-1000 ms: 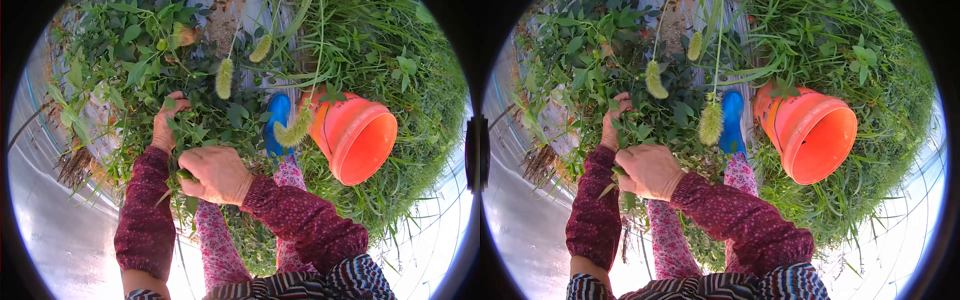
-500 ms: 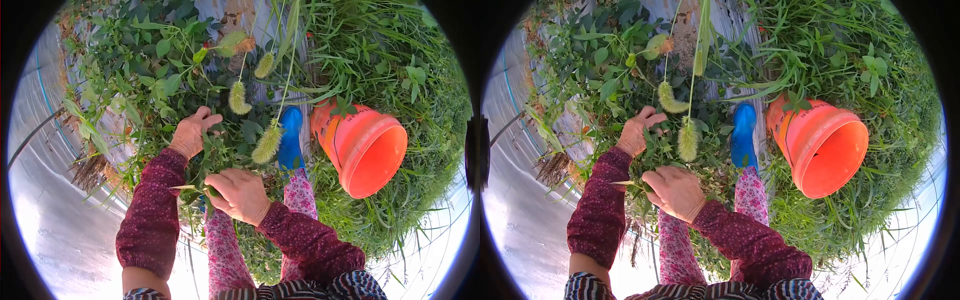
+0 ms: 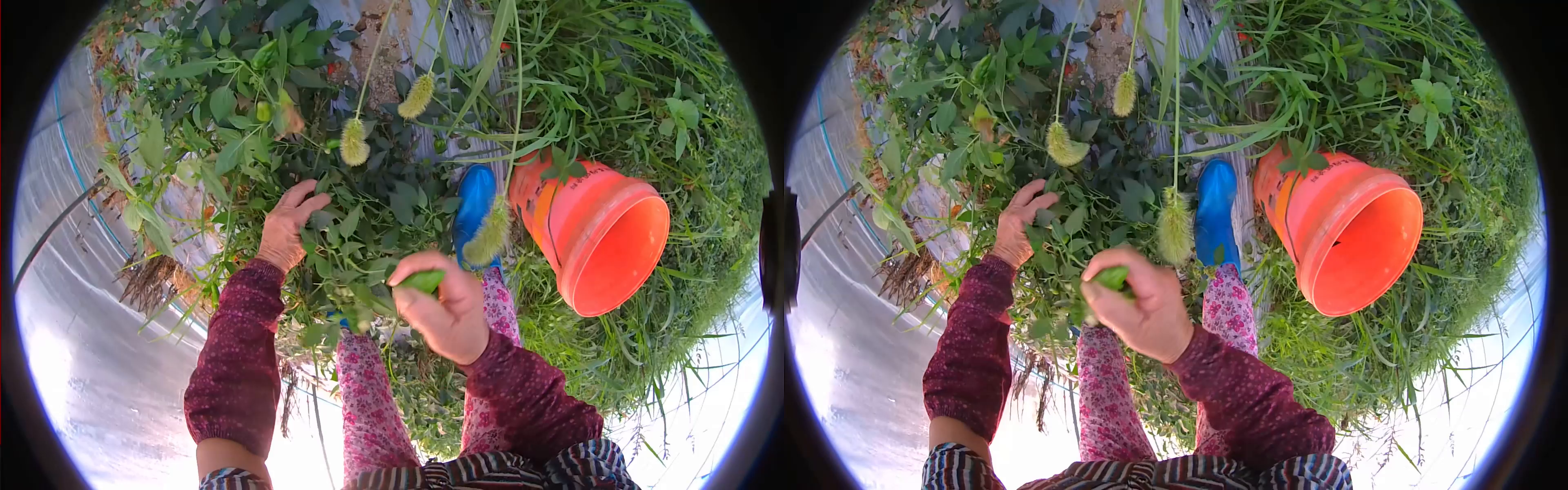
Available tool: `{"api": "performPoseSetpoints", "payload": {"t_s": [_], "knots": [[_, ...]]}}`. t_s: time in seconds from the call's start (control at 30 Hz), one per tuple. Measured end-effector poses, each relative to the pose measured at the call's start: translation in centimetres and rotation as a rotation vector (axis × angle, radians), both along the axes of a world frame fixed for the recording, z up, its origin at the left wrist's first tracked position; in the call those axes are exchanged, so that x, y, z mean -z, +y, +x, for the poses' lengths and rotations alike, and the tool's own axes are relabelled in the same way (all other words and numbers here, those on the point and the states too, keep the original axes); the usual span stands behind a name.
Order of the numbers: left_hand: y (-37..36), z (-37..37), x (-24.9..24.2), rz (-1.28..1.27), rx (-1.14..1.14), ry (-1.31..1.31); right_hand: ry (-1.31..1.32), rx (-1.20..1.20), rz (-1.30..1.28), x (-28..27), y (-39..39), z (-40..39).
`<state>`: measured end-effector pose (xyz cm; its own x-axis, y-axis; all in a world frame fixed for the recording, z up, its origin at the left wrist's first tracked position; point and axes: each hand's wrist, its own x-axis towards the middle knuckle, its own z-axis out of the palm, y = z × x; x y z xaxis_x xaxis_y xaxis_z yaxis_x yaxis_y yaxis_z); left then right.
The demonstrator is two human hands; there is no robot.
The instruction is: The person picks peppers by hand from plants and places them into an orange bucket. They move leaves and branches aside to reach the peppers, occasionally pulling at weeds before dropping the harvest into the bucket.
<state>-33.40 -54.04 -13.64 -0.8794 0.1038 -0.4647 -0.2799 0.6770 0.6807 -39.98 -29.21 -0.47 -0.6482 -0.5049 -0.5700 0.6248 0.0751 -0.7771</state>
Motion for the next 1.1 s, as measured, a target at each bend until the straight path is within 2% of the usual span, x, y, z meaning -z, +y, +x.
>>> {"api": "performPoseSetpoints", "payload": {"t_s": [0.03,0.07,0.1,0.17,0.2,0.23,0.3,0.37,0.43,0.47,0.57,0.63,0.67,0.7,0.73,0.77,0.8,0.83,0.9,0.93,0.97,1.1], "knots": [[0.1,0.0,-0.5,-0.120,0.116,0.096,-0.166,0.120,0.002,0.0,0.4,-0.6],[-0.5,0.6,0.0,-0.150,0.202,0.074,-0.227,0.113,0.017,0.0,0.9,-0.8],[0.2,0.3,-0.5,-0.125,0.206,0.080,-0.223,0.120,0.042,0.5,1.4,-0.6],[0.9,-0.5,-1.8,-0.457,0.469,0.066,-0.152,0.049,0.054,3.0,1.8,1.4],[1.2,-0.6,-1.6,-0.515,0.548,0.094,-0.164,-0.026,0.038,4.2,1.9,2.8],[1.9,-1.2,-1.8,-0.510,0.554,0.103,-0.158,-0.018,0.044,4.7,1.5,3.5],[3.5,-2.8,-2.7,-0.568,0.776,0.214,-0.139,-0.242,0.213,5.5,0.4,5.1],[4.7,-4.2,-2.1,-0.547,0.863,0.249,-0.092,-0.238,0.271,6.7,-0.1,6.3],[5.5,-5.5,-0.7,-0.340,0.925,0.023,-0.042,-0.231,0.320,7.1,-0.4,7.0],[6.6,-7.2,-0.3,-0.343,1.005,-0.107,-0.063,-0.282,0.284,7.1,-0.4,6.9],[8.7,-9.4,6.5,-0.327,1.079,-0.104,-0.070,-0.372,0.235,6.8,-0.4,6.7],[12.3,-13.4,6.5,-0.409,0.710,-0.250,-0.069,-0.508,0.300,6.1,-0.8,5.8],[13.1,-14.0,7.9,-0.411,0.719,-0.250,-0.100,-0.582,0.288,5.8,-1.0,5.1],[14.2,-14.1,9.7,-0.443,0.686,-0.141,-0.104,-0.577,0.288,5.8,-1.0,5.5],[15.4,-14.2,11.3,-0.472,0.652,-0.033,-0.065,-0.479,0.235,5.7,-0.9,6.1],[16.3,-14.1,13.0,-0.469,0.659,-0.036,-0.028,-0.379,0.183,5.7,-1.0,6.8],[17.1,-13.8,14.4,-0.458,0.548,0.037,-0.039,-0.373,0.182,5.7,-1.2,7.4],[17.6,-13.4,15.6,-0.448,0.434,0.108,0.118,-0.267,0.192,5.6,-1.5,7.9],[18.4,-13.1,17.6,-0.515,0.447,0.152,0.431,-0.056,0.217,5.8,-1.5,8.7],[18.2,-13.2,18.2,-0.571,0.452,0.002,0.464,-0.146,0.225,6.2,-1.6,9.4],[18.1,-13.6,17.8,-0.627,0.453,-0.147,0.462,-0.143,0.225,6.0,-1.3,8.9],[17.2,-14.7,13.8,-0.583,0.471,-0.177,0.290,-0.364,0.207,4.6,0.0,6.0]]}}
